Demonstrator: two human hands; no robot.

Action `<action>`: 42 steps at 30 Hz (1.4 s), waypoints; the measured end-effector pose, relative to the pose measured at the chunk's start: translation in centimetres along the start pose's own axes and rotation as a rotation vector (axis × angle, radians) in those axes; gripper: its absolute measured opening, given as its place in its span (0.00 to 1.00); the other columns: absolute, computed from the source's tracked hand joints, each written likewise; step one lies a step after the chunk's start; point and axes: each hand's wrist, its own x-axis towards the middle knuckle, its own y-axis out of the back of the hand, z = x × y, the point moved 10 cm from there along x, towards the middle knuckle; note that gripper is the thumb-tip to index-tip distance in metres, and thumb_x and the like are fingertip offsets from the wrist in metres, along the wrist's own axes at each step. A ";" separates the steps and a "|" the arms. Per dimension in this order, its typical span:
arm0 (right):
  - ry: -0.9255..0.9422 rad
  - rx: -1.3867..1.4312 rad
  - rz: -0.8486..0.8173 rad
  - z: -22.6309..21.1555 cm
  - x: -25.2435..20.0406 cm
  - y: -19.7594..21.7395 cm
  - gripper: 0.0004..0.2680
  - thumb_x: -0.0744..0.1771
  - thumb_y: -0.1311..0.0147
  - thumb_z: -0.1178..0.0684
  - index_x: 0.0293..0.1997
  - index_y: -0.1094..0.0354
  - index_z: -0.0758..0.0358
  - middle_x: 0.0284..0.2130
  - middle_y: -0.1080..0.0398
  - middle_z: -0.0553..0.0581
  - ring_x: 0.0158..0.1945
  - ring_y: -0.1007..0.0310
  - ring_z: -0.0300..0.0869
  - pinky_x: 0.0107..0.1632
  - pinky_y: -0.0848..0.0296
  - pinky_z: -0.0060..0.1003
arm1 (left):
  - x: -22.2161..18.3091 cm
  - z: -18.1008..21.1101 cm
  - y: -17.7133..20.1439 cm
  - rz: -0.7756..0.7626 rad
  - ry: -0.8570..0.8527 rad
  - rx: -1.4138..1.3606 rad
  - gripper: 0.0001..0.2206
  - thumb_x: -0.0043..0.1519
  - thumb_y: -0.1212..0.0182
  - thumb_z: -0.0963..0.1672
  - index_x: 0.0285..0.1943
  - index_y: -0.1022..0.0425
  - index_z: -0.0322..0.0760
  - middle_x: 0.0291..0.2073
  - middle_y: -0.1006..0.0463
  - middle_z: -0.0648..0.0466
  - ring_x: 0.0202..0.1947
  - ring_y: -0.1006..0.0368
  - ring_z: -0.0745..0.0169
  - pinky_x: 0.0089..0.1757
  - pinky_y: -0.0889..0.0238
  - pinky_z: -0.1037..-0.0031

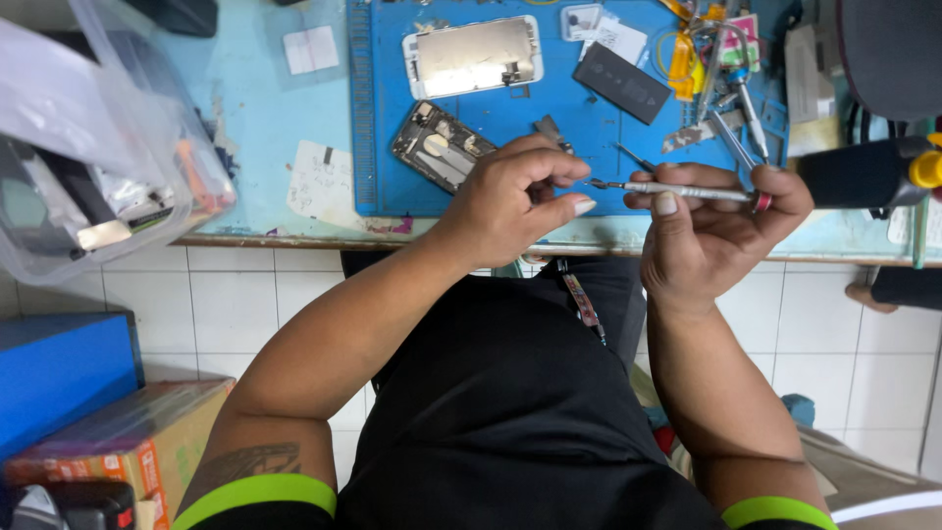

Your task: The person disassembles the internal components of a mobile phone by hand and with a screwdriver, removing small screws and prying up connectors.

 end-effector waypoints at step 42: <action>0.115 -0.043 0.043 -1.6 -0.6 -0.6 0.21 0.73 0.43 0.67 0.65 0.54 0.50 0.44 0.25 0.67 0.40 0.19 0.47 0.46 0.16 0.41 | -1.5 -4.9 -4.0 -0.007 0.274 -0.943 0.06 0.72 0.39 0.43 0.53 0.26 0.35 0.39 0.24 0.56 0.35 0.26 0.68 0.38 0.30 0.74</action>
